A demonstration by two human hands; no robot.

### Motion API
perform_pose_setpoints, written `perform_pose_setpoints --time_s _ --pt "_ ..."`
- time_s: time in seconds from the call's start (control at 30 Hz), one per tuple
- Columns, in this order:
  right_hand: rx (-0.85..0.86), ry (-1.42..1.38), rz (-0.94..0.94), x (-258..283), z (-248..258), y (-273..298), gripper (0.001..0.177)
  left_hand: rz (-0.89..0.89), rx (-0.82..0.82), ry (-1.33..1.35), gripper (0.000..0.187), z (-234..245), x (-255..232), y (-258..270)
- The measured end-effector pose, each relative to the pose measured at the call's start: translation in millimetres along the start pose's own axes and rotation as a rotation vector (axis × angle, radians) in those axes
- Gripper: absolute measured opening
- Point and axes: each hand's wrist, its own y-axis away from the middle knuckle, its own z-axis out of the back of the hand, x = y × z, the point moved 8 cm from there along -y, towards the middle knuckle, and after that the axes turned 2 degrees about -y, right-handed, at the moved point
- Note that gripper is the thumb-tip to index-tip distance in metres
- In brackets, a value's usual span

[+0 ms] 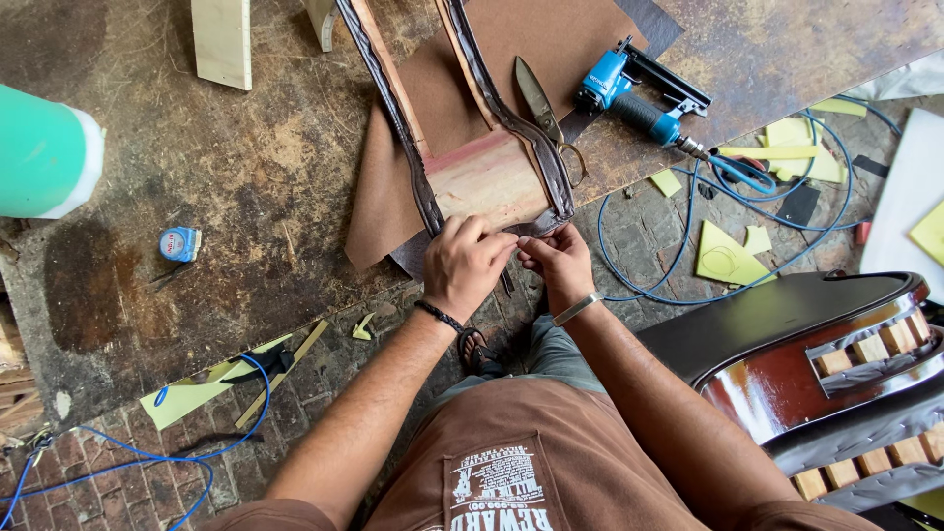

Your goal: The person staples a dark fabric strip along the edges of a wooden chair frame using a pneumatic staple gun, trims excess material with scissors, and flips the frame to inspect the underside. The person then places the frame aside and handles a sheet of yellow foam.

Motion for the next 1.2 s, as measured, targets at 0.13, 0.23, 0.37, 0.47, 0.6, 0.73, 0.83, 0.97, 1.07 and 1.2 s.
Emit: perform_pose_setpoints --time_s 0.13,0.23,0.37,0.47,0.6,0.73,0.83,0.97,1.07,1.2 --pt "-0.047 -0.092 -0.134 -3 7 6 0.01 0.077 0.005 -0.001 0.011 4 -2 0" --pt "-0.044 -0.032 -0.107 1 7 2 0.012 0.11 0.05 -0.003 0.012 0 -1 1" --pt "-0.006 -0.003 -0.081 0 7 -2 0.015 0.045 -0.029 -0.021 0.015 2 -4 0" --pt "-0.007 0.061 -0.103 0 13 -3 0.019 0.064 -0.089 0.009 0.016 5 2 -2" --pt "0.022 0.12 -0.163 -1 15 -6 0.019 0.107 -0.069 0.018 0.015 3 8 1" --pt "0.067 0.145 -0.196 0 13 -7 0.018 0.133 -0.036 0.008 0.015 -6 11 3" --pt "0.216 0.374 -0.28 3 18 -15 0.016 0.155 -0.019 -0.003 0.015 -12 12 1" --pt "0.488 1.171 -0.363 34 68 -58 0.019 0.225 -0.016 -0.011 0.017 -12 12 1" --pt "-0.035 1.338 0.138 120 118 -130 0.018 0.258 -0.021 -0.031 0.016 -5 10 0" --pt "-0.136 1.635 0.663 168 113 -201 0.065 0.281 -0.003 -0.025 0.016 0 7 1"
